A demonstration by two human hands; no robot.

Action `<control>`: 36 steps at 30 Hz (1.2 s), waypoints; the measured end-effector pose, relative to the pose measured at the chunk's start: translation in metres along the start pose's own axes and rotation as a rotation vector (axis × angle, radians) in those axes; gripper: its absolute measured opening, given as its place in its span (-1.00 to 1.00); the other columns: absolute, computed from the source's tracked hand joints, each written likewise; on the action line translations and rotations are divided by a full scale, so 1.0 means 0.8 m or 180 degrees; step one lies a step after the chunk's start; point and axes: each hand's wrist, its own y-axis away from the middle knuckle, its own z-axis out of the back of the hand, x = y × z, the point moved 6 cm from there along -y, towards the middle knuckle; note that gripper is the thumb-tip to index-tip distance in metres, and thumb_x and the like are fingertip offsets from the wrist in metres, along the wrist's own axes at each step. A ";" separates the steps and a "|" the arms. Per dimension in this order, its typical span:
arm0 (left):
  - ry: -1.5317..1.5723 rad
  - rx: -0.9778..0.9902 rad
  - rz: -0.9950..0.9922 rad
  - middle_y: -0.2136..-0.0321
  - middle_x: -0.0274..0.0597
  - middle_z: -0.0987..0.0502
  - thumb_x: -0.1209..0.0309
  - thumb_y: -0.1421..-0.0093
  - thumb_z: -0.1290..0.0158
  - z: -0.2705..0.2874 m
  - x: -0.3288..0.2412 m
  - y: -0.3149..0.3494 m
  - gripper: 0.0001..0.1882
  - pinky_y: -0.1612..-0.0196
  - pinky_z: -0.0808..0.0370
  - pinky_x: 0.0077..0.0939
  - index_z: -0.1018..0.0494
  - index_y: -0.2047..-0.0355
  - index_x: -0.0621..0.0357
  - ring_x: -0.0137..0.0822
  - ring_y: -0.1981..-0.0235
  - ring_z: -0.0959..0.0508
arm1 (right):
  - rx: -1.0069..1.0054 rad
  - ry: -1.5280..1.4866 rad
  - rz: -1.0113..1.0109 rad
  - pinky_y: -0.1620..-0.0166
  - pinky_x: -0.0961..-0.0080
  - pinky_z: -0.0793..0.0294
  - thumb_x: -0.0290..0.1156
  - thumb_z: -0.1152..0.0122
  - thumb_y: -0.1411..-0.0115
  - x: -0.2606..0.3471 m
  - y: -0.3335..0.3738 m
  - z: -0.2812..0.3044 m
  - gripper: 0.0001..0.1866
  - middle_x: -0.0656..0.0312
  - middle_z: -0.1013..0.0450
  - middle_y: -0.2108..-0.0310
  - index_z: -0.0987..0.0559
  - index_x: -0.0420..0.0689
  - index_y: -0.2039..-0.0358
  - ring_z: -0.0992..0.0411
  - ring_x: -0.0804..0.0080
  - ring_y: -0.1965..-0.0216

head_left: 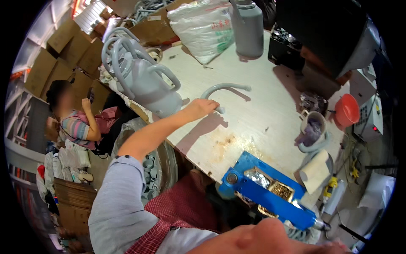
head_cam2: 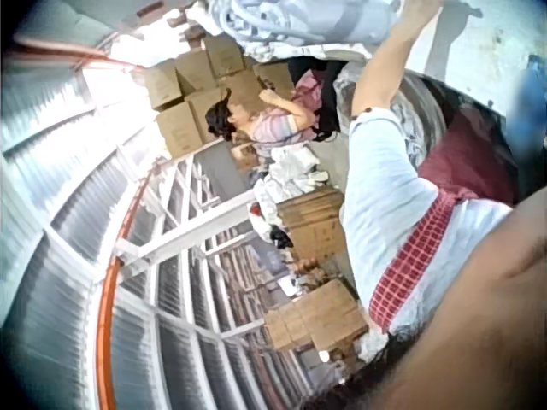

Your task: The person assembles grey plastic kettles by inserting small metal components into the base using a blue manual press tool. They repeatedly pick up kettle bodies, position them on the press, and operate the lever to secure the parts before placing the finished units on the table.

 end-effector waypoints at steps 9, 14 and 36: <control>0.0983 -0.0464 0.0162 0.42 -0.20 -0.57 0.38 -0.06 -0.20 0.219 -0.131 0.014 -0.71 0.45 -0.51 -0.40 -0.48 0.20 0.15 -0.17 0.48 -0.58 | 0.0041 -0.0254 0.0367 0.01 0.08 -0.42 -0.08 -0.05 -0.16 0.069 0.109 0.137 -0.58 -0.12 -0.47 0.12 -0.54 -0.12 0.12 -0.43 -0.11 0.08; 0.1352 -0.0656 0.0241 0.40 -0.16 -0.58 0.44 -0.03 -0.23 0.323 -0.189 0.021 -0.70 0.44 -0.50 -0.41 -0.49 0.20 0.19 -0.18 0.49 -0.58 | -0.0334 -0.0250 0.0908 0.06 0.13 -0.45 -0.07 -0.13 -0.15 0.086 0.184 0.198 -0.57 -0.07 -0.50 0.18 -0.55 -0.14 0.13 -0.47 -0.09 0.14; 0.5250 0.1041 0.1159 0.25 -0.02 -0.52 0.47 -0.20 -0.02 0.339 -0.358 0.036 -0.69 0.06 -0.51 -0.20 -0.33 0.07 0.33 -0.10 0.20 -0.58 | -0.0917 -0.4855 0.2863 0.01 0.50 -0.43 -0.29 0.06 -0.33 0.275 0.484 0.580 -0.48 0.11 -0.36 -0.05 -0.20 -0.18 -0.25 -0.42 0.36 0.04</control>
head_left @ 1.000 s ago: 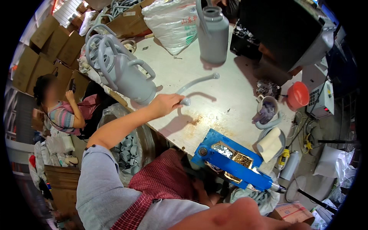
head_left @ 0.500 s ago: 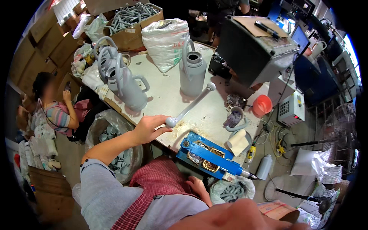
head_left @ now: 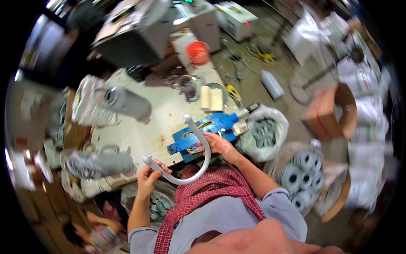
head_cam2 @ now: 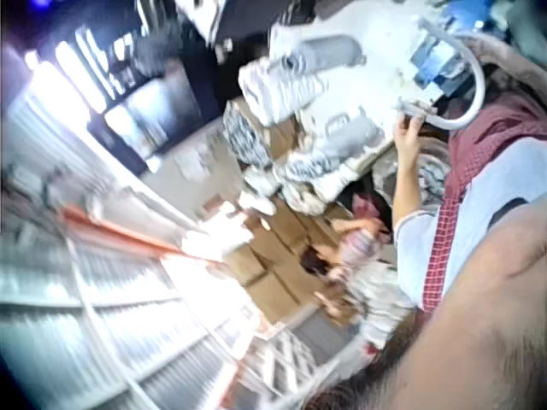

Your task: The person assembles grey plastic kettles by inserting small metal components into the base using a blue manual press tool. They repeatedly pick up kettle bodies, position them on the press, and operate the lever to secure the parts before placing the finished units on the table.

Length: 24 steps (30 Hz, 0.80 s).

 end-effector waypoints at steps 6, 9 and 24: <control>0.0455 0.0266 0.0613 0.28 -0.07 -0.47 0.30 -0.25 -0.05 -0.089 0.081 -0.054 -0.58 0.12 -0.49 -0.27 -0.23 -0.03 0.21 -0.19 0.27 -0.54 | -0.1816 -0.0257 0.0393 0.61 0.74 -0.17 -0.28 0.03 -0.35 -0.052 0.113 0.038 -0.70 0.46 -0.18 0.58 -0.44 -0.18 0.02 -0.15 0.74 0.65; 0.0595 0.0483 0.1009 0.35 -0.13 -0.43 0.28 -0.26 -0.04 -0.155 0.109 -0.079 -0.63 0.18 -0.49 -0.23 -0.25 0.03 0.17 -0.23 0.35 -0.50 | -0.2149 -0.0782 0.0812 0.64 0.78 -0.04 -0.27 0.06 -0.37 -0.057 0.157 0.067 -0.71 0.49 -0.14 0.57 -0.41 -0.16 0.01 -0.05 0.79 0.68; 0.0453 0.0181 0.1633 0.58 -0.40 -0.24 0.32 -0.31 0.01 -0.307 0.248 -0.109 -0.85 0.34 -0.36 -0.48 -0.29 0.32 0.07 -0.48 0.55 -0.29 | -0.3209 0.1478 0.0630 0.61 0.72 -0.15 -0.25 -0.12 -0.26 -0.007 0.339 0.162 -0.77 0.46 -0.30 0.65 -0.55 -0.14 0.23 -0.19 0.76 0.69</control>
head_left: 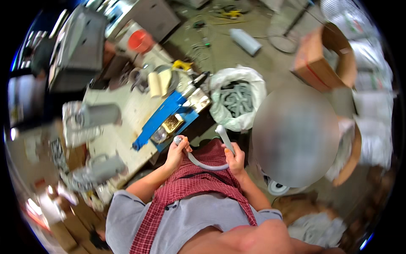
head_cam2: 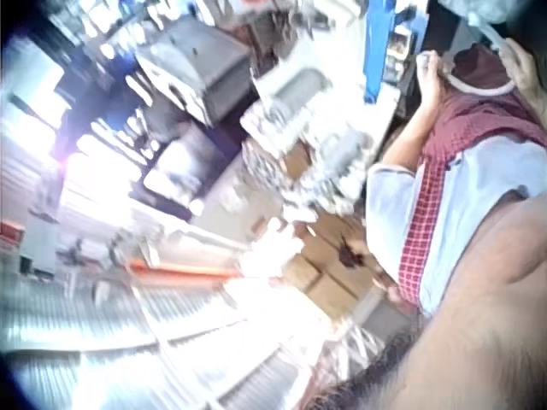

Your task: The person assembles grey plastic kettles by inserting small metal components into the base using a blue manual press tool. They repeatedly pick up kettle bodies, position them on the press, and operate the lever to secure the parts before placing the finished units on the table.

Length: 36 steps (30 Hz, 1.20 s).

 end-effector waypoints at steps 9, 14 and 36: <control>0.0184 -0.1294 -0.0166 0.64 -0.46 -0.22 0.23 -0.29 -0.03 0.069 0.073 -0.001 -0.77 0.56 -0.23 -0.61 -0.24 0.37 0.01 -0.57 0.68 -0.19 | 0.1198 -0.1643 -0.1344 0.72 0.73 0.05 -0.18 -0.03 -0.33 -0.060 0.004 -0.054 -0.70 0.49 -0.07 0.72 -0.40 -0.21 0.25 0.03 0.77 0.76; 0.0793 -0.0909 0.0017 0.64 -0.45 -0.21 0.18 -0.34 0.06 0.041 0.117 0.024 -0.74 0.56 -0.27 -0.60 -0.23 0.36 0.05 -0.54 0.67 -0.23 | 0.1204 -0.1836 -0.1591 0.74 0.73 0.12 -0.19 0.00 -0.35 -0.047 -0.031 -0.046 -0.71 0.51 0.00 0.73 -0.41 -0.20 0.25 0.11 0.79 0.78; 0.3405 -0.2816 -0.1030 0.83 -0.52 0.04 0.08 -0.28 0.03 0.427 0.191 0.321 -0.45 0.76 0.07 -0.58 0.02 0.75 -0.14 -0.54 0.85 0.03 | 0.2443 0.6285 0.3565 0.11 0.18 -0.42 -0.30 0.01 -0.16 -0.154 -0.400 -0.605 -0.74 0.15 -0.50 0.22 -0.53 -0.12 0.20 -0.47 0.19 0.15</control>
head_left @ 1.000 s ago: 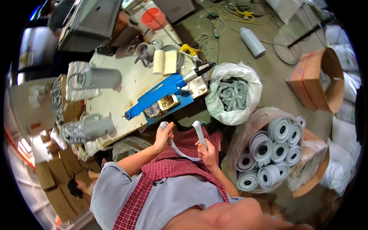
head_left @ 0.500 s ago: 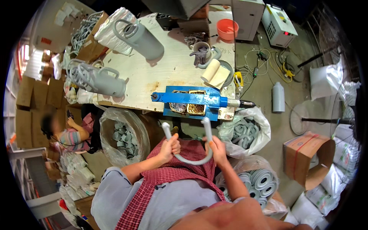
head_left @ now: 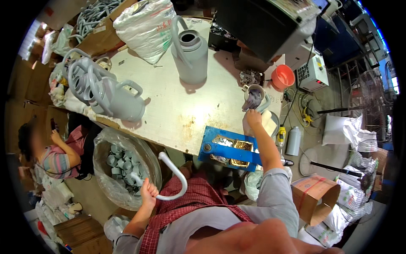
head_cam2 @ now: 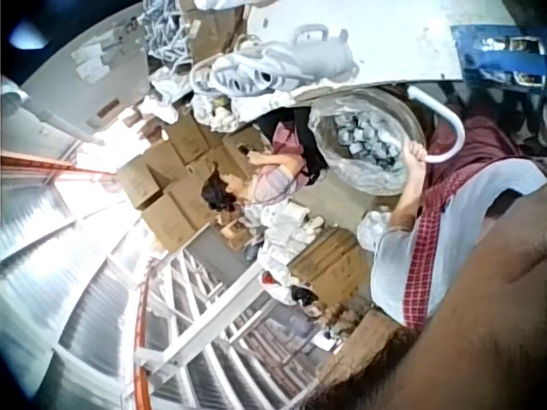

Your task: The person assembles grey plastic kettles by inserting small metal components into the base using a blue manual press tool. They repeatedly pick up kettle bodies, position them on the press, and operate the lever to secure the parts before placing the finished units on the table.

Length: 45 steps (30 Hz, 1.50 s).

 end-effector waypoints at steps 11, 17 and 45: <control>0.0362 -0.0382 -0.0311 0.83 -0.52 0.03 0.06 -0.26 -0.01 0.063 -0.023 -0.017 -0.44 0.76 0.09 -0.57 0.03 0.74 -0.15 -0.55 0.85 0.02 | -0.0503 -0.0680 0.0054 -0.02 0.10 -0.28 -0.37 -0.09 -0.06 0.027 0.013 0.053 -0.70 0.10 -0.42 0.22 -0.39 -0.13 0.16 -0.43 0.17 0.12; 0.0837 -0.0220 -0.0711 0.82 -0.51 0.07 0.04 -0.32 0.09 0.069 0.075 0.059 -0.44 0.77 0.13 -0.58 0.04 0.75 -0.15 -0.55 0.83 0.09 | -0.1239 -0.1837 0.0520 0.10 0.09 -0.43 -0.44 -0.14 -0.03 0.032 0.037 0.209 -0.46 -0.06 -0.33 0.14 -0.29 -0.20 -0.06 -0.39 -0.08 0.12; 0.1808 0.0140 -0.1930 -0.08 -0.21 -0.32 0.32 -0.37 0.15 0.010 0.243 0.239 -0.50 -0.10 -0.34 -0.48 -0.04 -0.27 0.10 -0.36 -0.08 -0.37 | 0.2105 -0.4944 0.1397 0.01 0.50 -0.38 -0.34 -0.21 -0.20 0.445 0.559 0.277 -0.36 0.05 -0.36 0.01 -0.22 -0.29 -0.22 -0.37 0.40 0.07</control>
